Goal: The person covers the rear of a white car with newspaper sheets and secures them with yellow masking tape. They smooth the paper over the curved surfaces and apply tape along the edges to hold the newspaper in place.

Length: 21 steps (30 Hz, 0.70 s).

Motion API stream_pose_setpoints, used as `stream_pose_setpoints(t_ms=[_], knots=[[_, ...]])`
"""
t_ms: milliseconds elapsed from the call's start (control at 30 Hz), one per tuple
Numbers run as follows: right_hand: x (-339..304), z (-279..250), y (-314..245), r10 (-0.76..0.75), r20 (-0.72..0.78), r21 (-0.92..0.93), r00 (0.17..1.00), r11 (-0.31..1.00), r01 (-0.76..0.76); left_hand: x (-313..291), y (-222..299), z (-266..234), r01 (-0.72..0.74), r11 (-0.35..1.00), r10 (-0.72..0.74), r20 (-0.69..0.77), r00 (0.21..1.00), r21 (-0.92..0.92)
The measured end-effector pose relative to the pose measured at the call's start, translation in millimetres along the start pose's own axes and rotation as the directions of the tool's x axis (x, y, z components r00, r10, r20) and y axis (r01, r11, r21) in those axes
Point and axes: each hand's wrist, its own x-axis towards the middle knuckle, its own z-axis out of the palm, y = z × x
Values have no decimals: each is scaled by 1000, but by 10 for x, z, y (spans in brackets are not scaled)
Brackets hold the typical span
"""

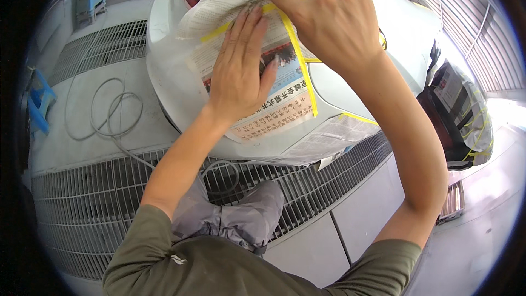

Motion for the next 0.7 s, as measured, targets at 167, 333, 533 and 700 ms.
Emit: stream_pose_setpoints(t_ms=[167, 333, 533, 700], knots=[[-11, 56, -37, 48, -27, 27, 998, 999, -47, 166, 41, 44, -71, 996, 70, 26, 997, 54], [-78, -17, 29, 133, -323, 184, 937, 980, -76, 194, 74, -8, -64, 994, 59, 70, 996, 83], [-274, -185, -173, 633, -370, 625, 680, 711, -321, 288, 80, -14, -155, 982, 144, 108, 984, 105], [-551, -127, -355, 456, -378, 472, 806, 844, -255, 202, -266, -162, -230, 973, 219, 230, 948, 20]])
